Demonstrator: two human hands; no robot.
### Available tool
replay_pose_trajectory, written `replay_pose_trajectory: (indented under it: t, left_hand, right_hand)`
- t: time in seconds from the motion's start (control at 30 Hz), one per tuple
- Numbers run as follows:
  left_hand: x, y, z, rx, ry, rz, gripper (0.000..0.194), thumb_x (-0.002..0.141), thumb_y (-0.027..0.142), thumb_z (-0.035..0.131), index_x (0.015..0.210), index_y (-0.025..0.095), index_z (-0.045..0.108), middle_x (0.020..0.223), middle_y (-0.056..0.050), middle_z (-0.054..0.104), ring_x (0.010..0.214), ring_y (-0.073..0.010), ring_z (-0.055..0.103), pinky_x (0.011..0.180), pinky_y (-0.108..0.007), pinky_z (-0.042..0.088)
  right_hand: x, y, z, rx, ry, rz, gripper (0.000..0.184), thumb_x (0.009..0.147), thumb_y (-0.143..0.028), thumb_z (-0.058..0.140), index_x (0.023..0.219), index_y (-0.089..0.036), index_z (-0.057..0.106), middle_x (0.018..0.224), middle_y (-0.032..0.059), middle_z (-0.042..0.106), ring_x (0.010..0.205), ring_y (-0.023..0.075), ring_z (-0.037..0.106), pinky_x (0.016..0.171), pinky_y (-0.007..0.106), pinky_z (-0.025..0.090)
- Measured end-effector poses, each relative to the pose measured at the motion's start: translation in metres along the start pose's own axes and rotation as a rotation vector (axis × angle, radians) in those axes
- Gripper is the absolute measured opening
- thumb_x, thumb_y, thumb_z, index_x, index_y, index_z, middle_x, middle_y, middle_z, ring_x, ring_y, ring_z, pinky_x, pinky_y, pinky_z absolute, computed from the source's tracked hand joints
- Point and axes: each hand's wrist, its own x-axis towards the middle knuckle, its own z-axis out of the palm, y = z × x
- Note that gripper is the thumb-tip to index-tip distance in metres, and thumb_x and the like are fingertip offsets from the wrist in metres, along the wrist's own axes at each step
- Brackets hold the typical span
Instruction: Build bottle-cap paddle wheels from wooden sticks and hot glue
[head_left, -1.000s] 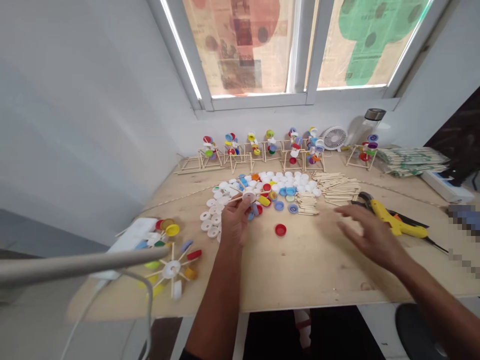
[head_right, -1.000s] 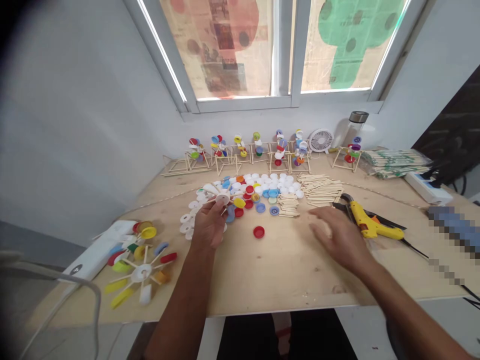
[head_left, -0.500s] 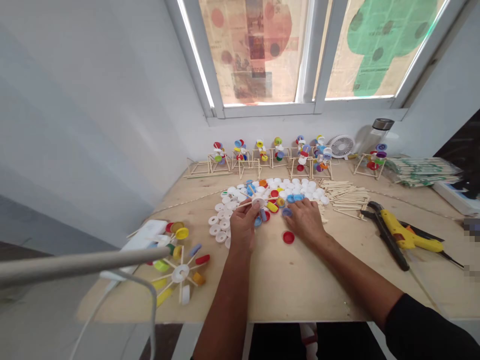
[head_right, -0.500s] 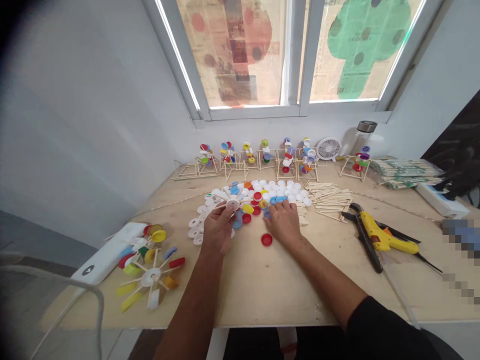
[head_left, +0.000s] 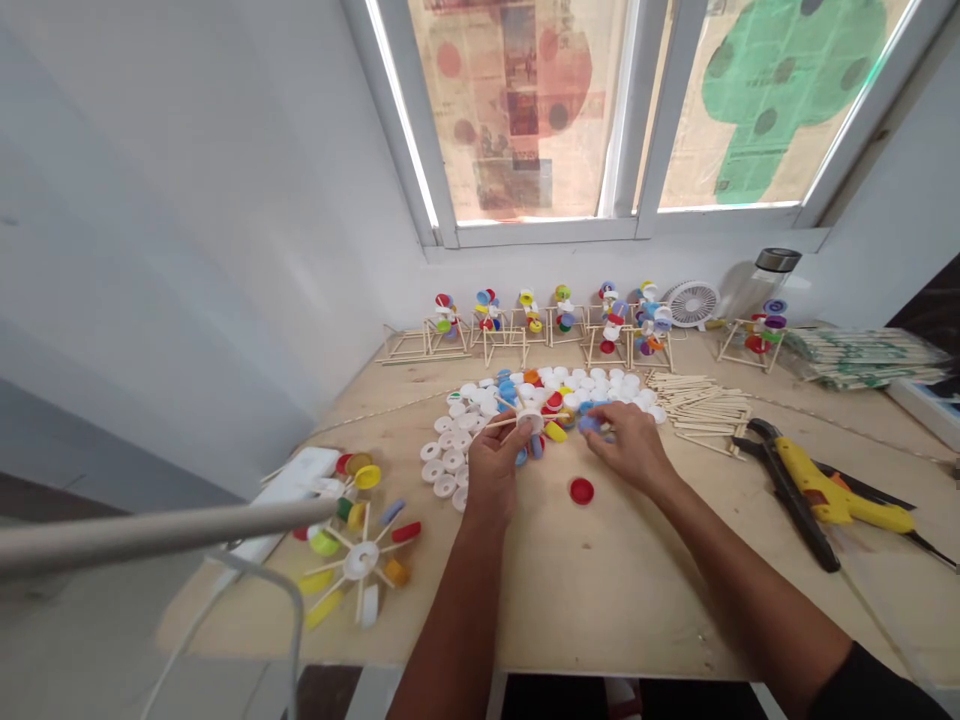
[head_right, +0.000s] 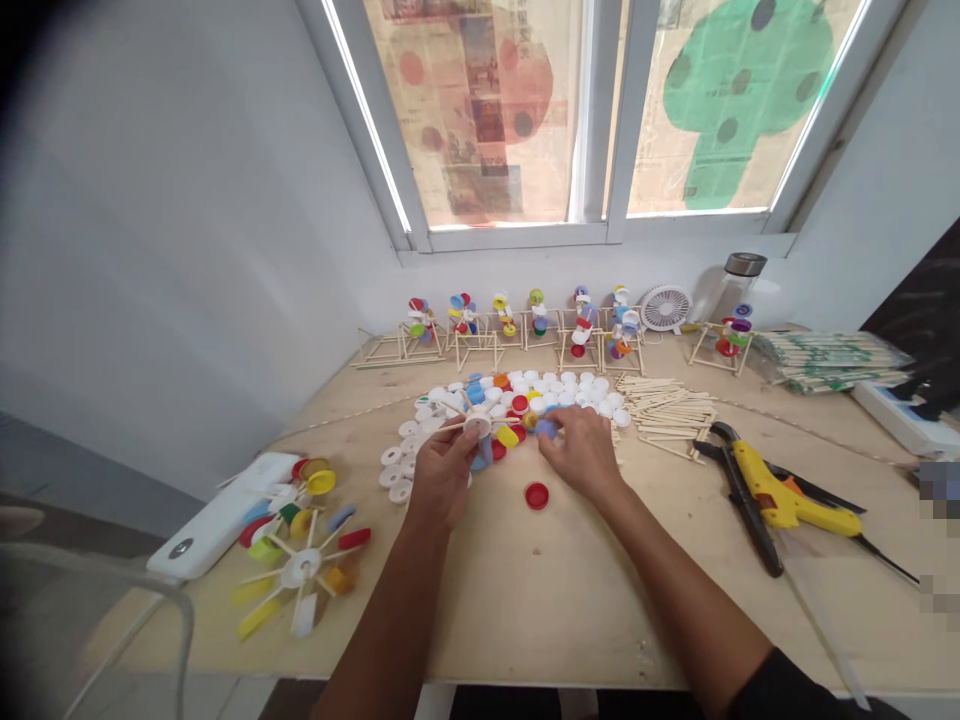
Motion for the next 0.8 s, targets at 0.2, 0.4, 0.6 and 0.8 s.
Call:
replay_pose_trajectory:
  t: [0.2,0.4,0.6,0.8]
  left_hand:
    - [-0.002,-0.001,0.002,0.061,-0.049,-0.016,0.043,0.049,0.026,0.085,0.086,0.015,0.066,0.081,-0.004,0.072,0.075,-0.0157,0.066,0.067,-0.025,0.048]
    - [-0.006,-0.002,0.003,0.135,-0.102,-0.036,0.043,0.051,0.026,0.084,0.089,0.016,0.066,0.084,-0.005,0.072,0.075,-0.0173,0.066,0.063,-0.025,0.048]
    - [-0.009,-0.003,0.004,0.181,-0.148,-0.044,0.039,0.054,0.026,0.083,0.087,0.016,0.066,0.082,-0.004,0.071,0.072,-0.0167,0.065,0.061,-0.026,0.047]
    - [-0.010,-0.004,0.005,0.204,-0.182,-0.055,0.035,0.054,0.024,0.083,0.084,0.017,0.067,0.077,-0.002,0.070,0.070,-0.0153,0.064,0.062,-0.025,0.047]
  right_hand:
    - [-0.008,-0.005,-0.028,0.707,0.004,0.137,0.029,0.078,-0.040,0.056,0.096,-0.020,0.066,0.099,0.0057,0.067,0.089,0.0199,0.060,0.073,0.031,0.047]
    - [-0.013,-0.004,-0.021,0.817,-0.026,0.124,0.028,0.077,-0.038,0.057,0.098,-0.020,0.065,0.102,0.0058,0.064,0.089,0.0189,0.059,0.068,0.028,0.047]
    - [-0.013,0.001,-0.018,0.741,-0.032,0.044,0.027,0.079,-0.036,0.056,0.099,-0.022,0.066,0.102,0.0058,0.062,0.094,0.0198,0.057,0.075,0.032,0.048]
    - [-0.014,0.001,-0.019,0.682,-0.046,0.004,0.024,0.081,-0.035,0.055,0.098,-0.023,0.066,0.100,0.0052,0.061,0.095,0.0196,0.056,0.076,0.033,0.049]
